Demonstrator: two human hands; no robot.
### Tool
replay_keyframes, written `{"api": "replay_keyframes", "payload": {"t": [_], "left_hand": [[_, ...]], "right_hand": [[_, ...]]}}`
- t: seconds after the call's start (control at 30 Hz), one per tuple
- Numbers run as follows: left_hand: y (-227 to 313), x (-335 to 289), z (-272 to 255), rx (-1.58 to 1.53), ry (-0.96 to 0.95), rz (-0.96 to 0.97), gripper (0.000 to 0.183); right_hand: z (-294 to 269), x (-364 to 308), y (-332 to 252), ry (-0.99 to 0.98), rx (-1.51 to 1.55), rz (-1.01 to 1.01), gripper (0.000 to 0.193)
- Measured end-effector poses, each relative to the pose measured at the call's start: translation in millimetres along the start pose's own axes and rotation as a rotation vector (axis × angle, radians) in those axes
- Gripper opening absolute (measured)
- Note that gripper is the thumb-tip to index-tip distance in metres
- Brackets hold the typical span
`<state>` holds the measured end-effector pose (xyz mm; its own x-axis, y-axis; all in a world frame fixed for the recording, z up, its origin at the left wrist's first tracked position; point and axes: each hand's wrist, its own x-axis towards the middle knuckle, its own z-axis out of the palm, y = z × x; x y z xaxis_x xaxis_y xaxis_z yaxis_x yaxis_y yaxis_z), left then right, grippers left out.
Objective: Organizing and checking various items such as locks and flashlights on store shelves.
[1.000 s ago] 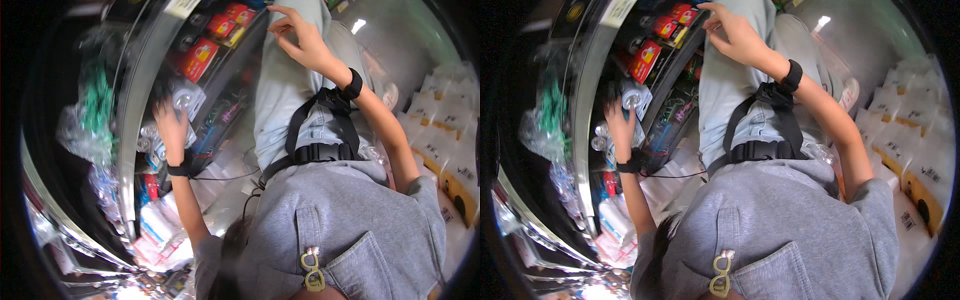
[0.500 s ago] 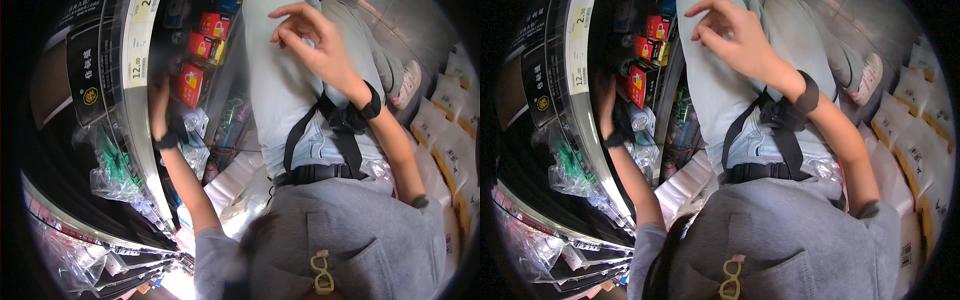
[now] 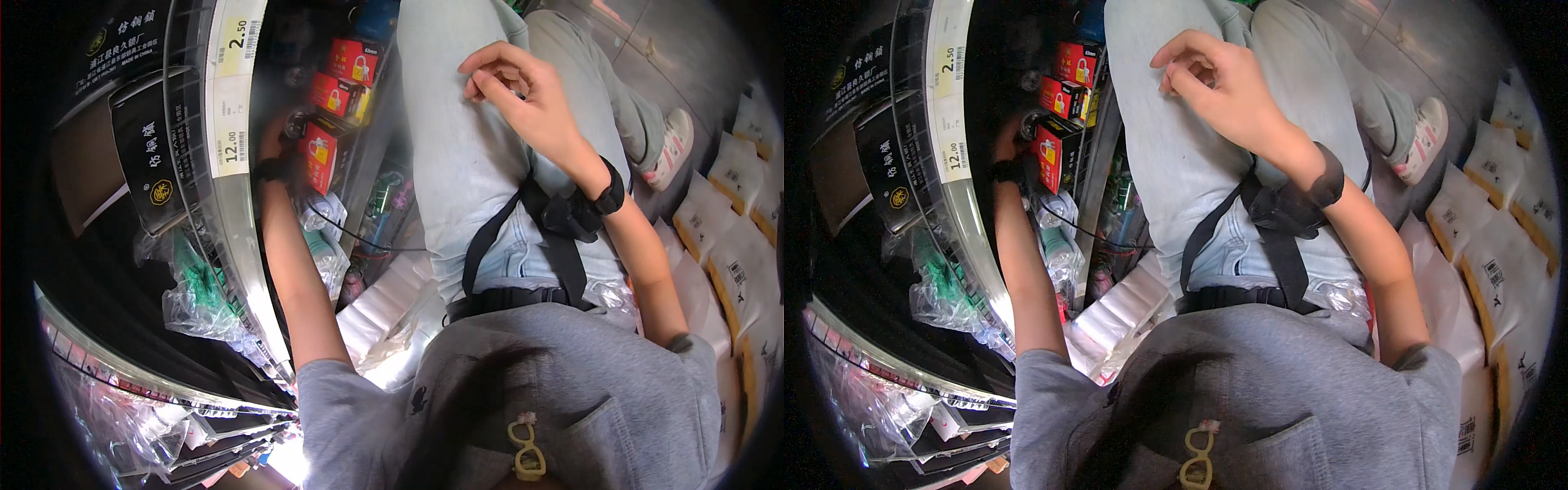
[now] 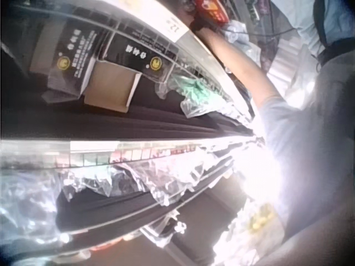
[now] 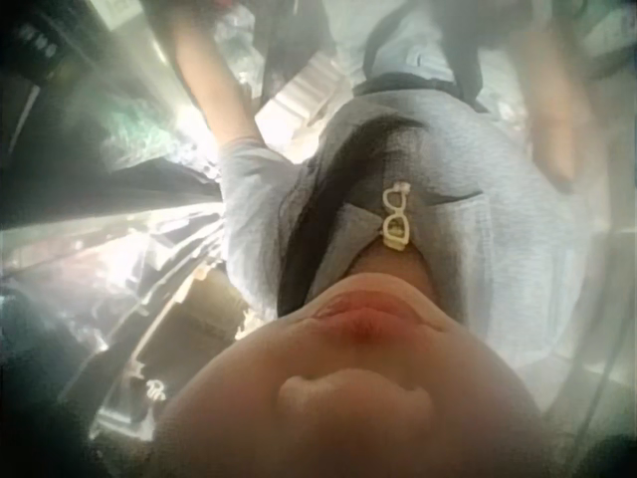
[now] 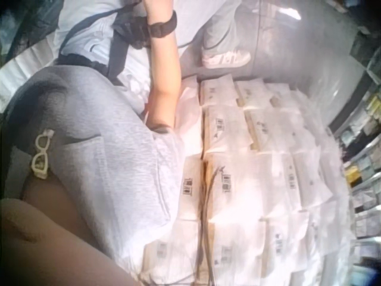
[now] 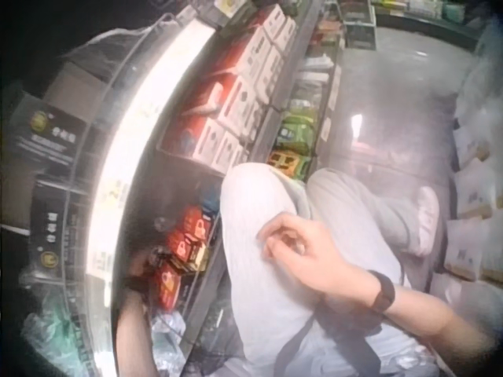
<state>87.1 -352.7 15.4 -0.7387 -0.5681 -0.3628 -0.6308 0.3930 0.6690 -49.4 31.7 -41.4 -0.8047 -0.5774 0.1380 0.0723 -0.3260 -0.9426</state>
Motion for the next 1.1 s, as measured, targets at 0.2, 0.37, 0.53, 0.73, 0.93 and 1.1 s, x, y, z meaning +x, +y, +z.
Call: {"api": "replay_keyframes", "payload": {"t": [0.2,0.37,0.53,0.73,0.93,1.1], "left_hand": [[-30.6,36.6,-30.6,0.362,-0.4,0.246,0.049],[-62.2,40.3,-140.7,0.333,0.001,0.333,0.046],[-44.4,-18.4,-61.8,0.333,0.607,0.235,0.048],[-22.8,-111.0,-41.9,0.662,0.832,-0.008,0.052],[20.7,-139.7,23.8,0.564,0.674,0.146,0.066],[8.9,-130.4,36.5,0.613,0.703,0.114,0.075]], "right_hand": [[-1.7,-3.3,-8.0,-0.006,-0.064,-0.041,0.015],[2.8,-8.9,-11.5,-0.056,-0.022,-0.046,0.015],[-6.1,-11.8,-6.4,-0.082,0.015,0.051,0.015],[11.8,-17.1,-7.1,-0.149,-0.143,-0.042,0.016],[18.7,-20.0,-11.0,-0.19,-0.296,-0.082,0.017],[29.1,-25.7,-17.5,-0.323,-0.5,-0.18,0.014]]}}
